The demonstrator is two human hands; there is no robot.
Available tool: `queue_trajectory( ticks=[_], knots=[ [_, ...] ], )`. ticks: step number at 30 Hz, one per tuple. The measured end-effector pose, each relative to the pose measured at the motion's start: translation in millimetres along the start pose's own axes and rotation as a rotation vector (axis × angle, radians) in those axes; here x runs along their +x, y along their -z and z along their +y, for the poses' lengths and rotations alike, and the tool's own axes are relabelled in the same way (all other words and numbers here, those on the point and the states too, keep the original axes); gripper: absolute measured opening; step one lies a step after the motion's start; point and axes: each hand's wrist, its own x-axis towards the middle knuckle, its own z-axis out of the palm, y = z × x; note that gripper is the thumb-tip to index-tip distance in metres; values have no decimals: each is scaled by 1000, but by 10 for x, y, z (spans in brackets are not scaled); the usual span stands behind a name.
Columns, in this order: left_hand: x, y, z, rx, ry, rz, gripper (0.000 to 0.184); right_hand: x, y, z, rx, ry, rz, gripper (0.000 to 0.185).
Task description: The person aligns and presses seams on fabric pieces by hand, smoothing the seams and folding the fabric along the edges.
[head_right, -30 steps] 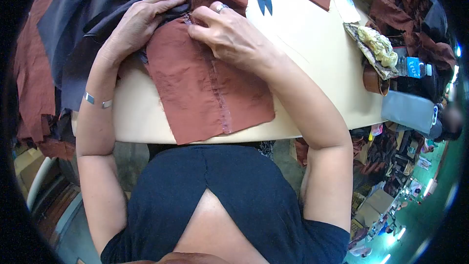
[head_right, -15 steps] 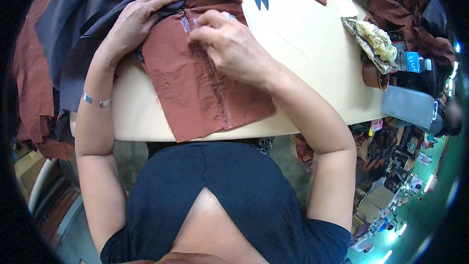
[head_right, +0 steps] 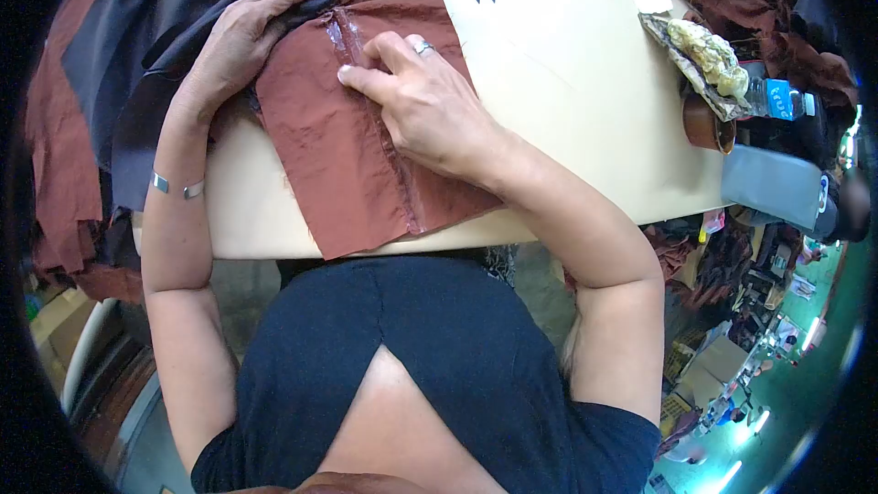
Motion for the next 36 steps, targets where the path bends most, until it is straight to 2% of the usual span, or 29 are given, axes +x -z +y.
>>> queue_trajectory(
  ticks=[3,10,13,14,17,18,21,25,29,30,33,34,36],
  knots=[
    [-1,25,13,-15,84,-78,42,-159,86,-33,-34,94,-62,35],
    [-14,-17,-29,7,28,-18,40,-687,164,-250,-139,252,-134,33],
    [-20,-52,-56,25,16,-1,40,-784,204,-267,31,226,-166,32],
    [-18,-43,-53,20,0,-4,39,-760,257,-236,197,171,-225,30],
    [-24,-49,-55,-17,27,2,38,-641,277,-266,244,-24,-197,33],
    [-26,-52,-57,-14,30,2,38,-614,241,-289,176,-56,-170,39],
    [-13,-39,-55,-16,35,-9,37,-663,194,-315,-89,72,-200,41],
    [-16,-19,-54,-30,52,-19,37,-867,166,-344,-299,323,-134,33],
    [-20,-72,-110,3,32,6,38,-953,219,-406,-235,376,-145,26],
    [-23,-74,-111,9,24,10,38,-947,229,-419,-144,313,-174,21],
    [-27,-71,-113,8,11,15,38,-887,260,-356,188,174,-159,25],
    [-27,-69,-108,-6,16,9,38,-898,250,-372,326,44,-152,37],
    [-5,-42,-88,-24,14,-30,38,-858,228,-429,220,-6,-151,42]
  ],
)
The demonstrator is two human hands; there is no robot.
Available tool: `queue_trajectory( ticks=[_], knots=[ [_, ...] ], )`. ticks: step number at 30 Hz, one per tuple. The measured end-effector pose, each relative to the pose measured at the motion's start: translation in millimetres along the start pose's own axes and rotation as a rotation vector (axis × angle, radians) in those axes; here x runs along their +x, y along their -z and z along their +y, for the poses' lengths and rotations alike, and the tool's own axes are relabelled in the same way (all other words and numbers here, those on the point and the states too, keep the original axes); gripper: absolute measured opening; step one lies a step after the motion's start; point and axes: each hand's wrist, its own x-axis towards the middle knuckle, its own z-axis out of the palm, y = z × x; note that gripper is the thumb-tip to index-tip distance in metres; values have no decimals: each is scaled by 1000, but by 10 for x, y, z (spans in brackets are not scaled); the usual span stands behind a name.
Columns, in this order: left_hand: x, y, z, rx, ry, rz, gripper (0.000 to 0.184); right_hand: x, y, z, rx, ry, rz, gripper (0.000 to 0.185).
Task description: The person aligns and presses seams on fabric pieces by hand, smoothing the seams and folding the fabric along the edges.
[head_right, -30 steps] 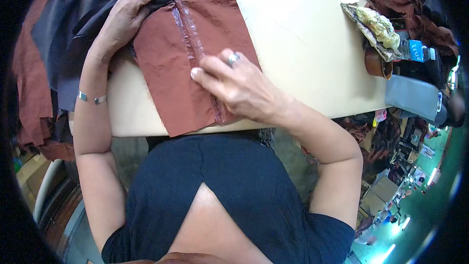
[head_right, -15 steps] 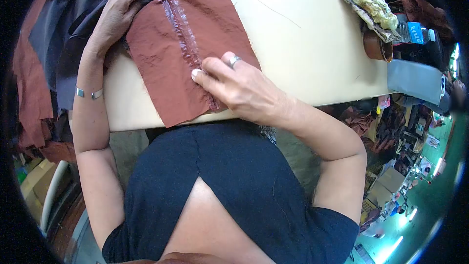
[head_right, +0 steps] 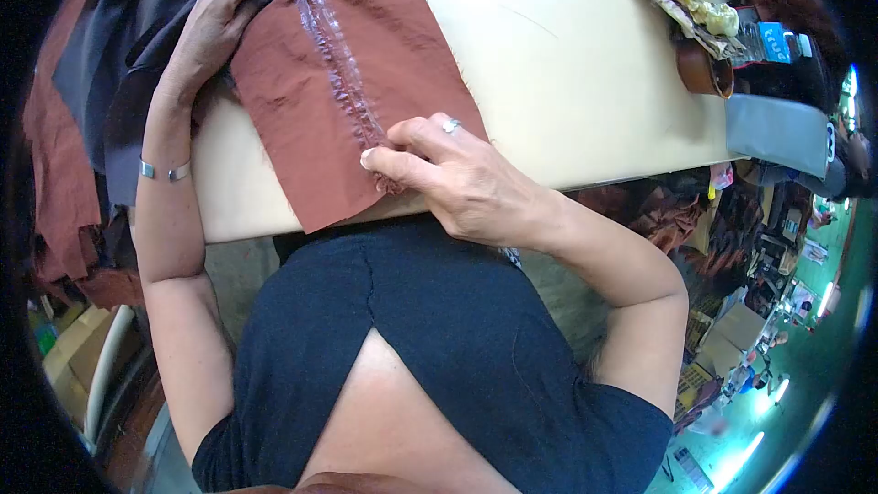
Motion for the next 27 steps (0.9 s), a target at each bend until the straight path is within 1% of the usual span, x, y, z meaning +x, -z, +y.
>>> queue_trajectory(
  ticks=[1,2,5,6,8,11,13,15,16,19,20,23,24,27],
  knots=[
    [4,39,26,-4,-7,-32,38,12,1,-18,-54,-30,6,45],
    [2,81,50,-6,-17,-62,38,2,8,-15,-46,-4,-33,44],
    [-7,88,66,-19,-24,-26,39,2,-53,-40,-168,4,32,41],
    [3,85,59,-42,-10,-32,40,1,-56,-71,-239,-20,-19,41],
    [-5,90,72,-80,10,-47,41,47,-57,-88,-341,18,-62,43],
    [2,130,139,-117,42,-72,40,63,-75,-71,-440,103,-115,28],
    [5,144,155,-117,41,-71,38,68,-91,-32,-392,152,-67,28],
    [17,160,203,-137,87,-83,37,129,-87,-76,-307,14,-23,30],
    [17,145,191,-149,76,-74,36,149,-93,-96,-258,-53,-1,31],
    [14,134,187,-125,65,-68,35,206,-157,-155,-482,-87,-44,30],
    [15,143,202,-139,61,-64,34,218,-229,-141,-567,-21,63,24],
    [13,149,205,-124,69,-71,33,180,-239,-126,-664,76,-43,23],
    [20,146,214,-141,69,-67,34,180,-222,-113,-539,48,-91,25],
    [6,151,204,-142,37,-48,33,200,-129,-163,-314,-102,-62,28]
  ],
)
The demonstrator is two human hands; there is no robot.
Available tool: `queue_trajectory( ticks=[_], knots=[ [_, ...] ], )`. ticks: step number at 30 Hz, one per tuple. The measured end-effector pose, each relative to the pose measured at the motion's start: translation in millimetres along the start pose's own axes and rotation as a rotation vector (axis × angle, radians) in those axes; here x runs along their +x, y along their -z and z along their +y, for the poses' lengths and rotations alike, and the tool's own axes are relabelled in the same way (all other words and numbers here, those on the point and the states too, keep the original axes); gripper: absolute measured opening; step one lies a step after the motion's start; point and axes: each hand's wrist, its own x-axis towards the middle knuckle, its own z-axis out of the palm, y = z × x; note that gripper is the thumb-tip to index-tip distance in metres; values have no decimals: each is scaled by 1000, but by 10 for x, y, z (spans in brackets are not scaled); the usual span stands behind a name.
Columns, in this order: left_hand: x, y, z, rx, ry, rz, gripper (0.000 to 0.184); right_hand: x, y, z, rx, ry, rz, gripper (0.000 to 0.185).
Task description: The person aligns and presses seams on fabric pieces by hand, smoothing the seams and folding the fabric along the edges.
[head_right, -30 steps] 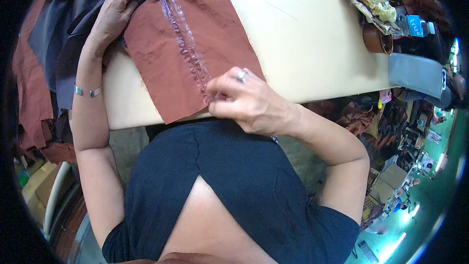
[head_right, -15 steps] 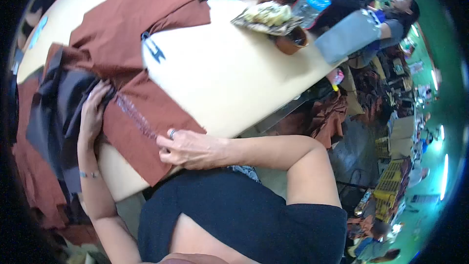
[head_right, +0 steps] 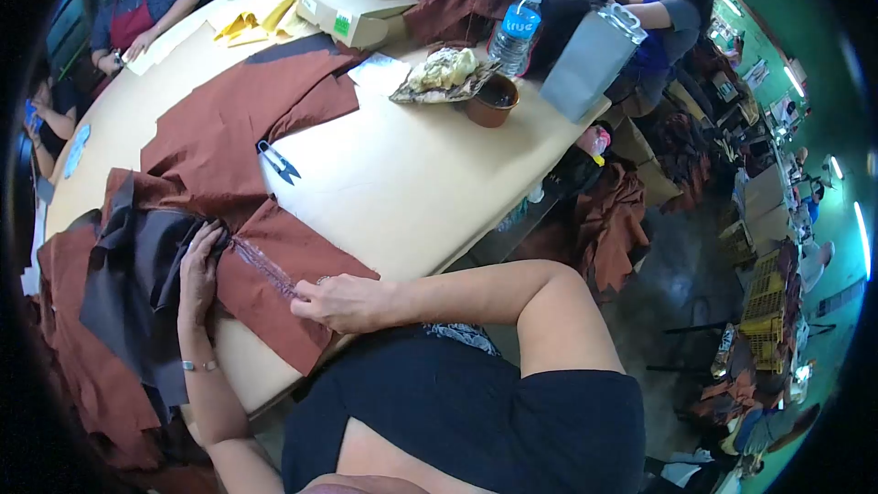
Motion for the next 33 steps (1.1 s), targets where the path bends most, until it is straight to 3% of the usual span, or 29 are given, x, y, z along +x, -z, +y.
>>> queue_trajectory(
  ticks=[9,15,18,21,23,26,29,32,33],
  knots=[
    [12,-32,-59,3,-12,-5,35,-193,-131,29,-33,51,34,43],
    [9,-3,-48,45,17,-25,36,-228,-102,90,40,58,-73,39],
    [11,-20,-57,56,40,-18,36,-254,37,123,361,120,103,22],
    [-2,-66,-99,73,42,17,37,-316,381,300,345,107,428,24],
    [-15,-66,-102,107,52,18,37,-433,605,539,289,-131,629,40],
    [-9,-87,-121,92,52,36,37,-612,1064,989,-447,-231,873,42],
    [-25,-85,-132,90,49,43,38,-772,1629,1382,-620,-600,784,69],
    [-12,-89,-113,76,55,45,38,-802,1798,1949,-831,-964,491,90],
    [-16,-92,-116,71,56,47,38,-823,1877,2046,-715,-1011,426,94]
  ],
)
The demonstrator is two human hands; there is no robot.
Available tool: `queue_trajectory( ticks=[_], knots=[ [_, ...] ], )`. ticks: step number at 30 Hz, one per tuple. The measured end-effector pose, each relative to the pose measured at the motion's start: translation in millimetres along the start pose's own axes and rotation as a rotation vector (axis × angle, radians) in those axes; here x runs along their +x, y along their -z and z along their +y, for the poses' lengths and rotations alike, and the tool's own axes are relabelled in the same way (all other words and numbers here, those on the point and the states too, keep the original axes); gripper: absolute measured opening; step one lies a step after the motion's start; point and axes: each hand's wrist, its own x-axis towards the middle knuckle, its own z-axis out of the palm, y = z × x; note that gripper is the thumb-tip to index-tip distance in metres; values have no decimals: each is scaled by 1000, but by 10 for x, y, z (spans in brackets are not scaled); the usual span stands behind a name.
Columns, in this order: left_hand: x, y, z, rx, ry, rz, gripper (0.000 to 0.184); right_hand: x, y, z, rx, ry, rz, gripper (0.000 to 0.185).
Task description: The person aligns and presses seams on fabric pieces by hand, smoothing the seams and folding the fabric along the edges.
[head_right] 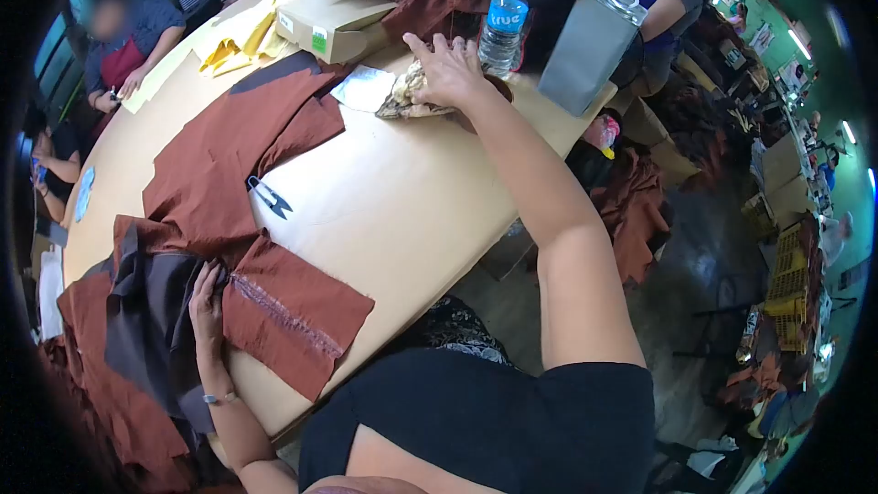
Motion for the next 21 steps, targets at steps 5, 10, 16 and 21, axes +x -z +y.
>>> queue_trajectory(
  ticks=[5,10,16,21],
  knots=[
    [-2,4,-14,23,-21,0,38,161,84,47,100,-7,-285,101],
    [-6,5,-41,23,-8,6,39,-81,283,191,214,-169,-81,98],
    [-18,-13,-69,-10,-10,7,41,-514,68,539,341,-270,129,94],
    [-20,-16,-67,-26,-2,3,44,-538,71,551,272,-231,173,86]
  ],
)
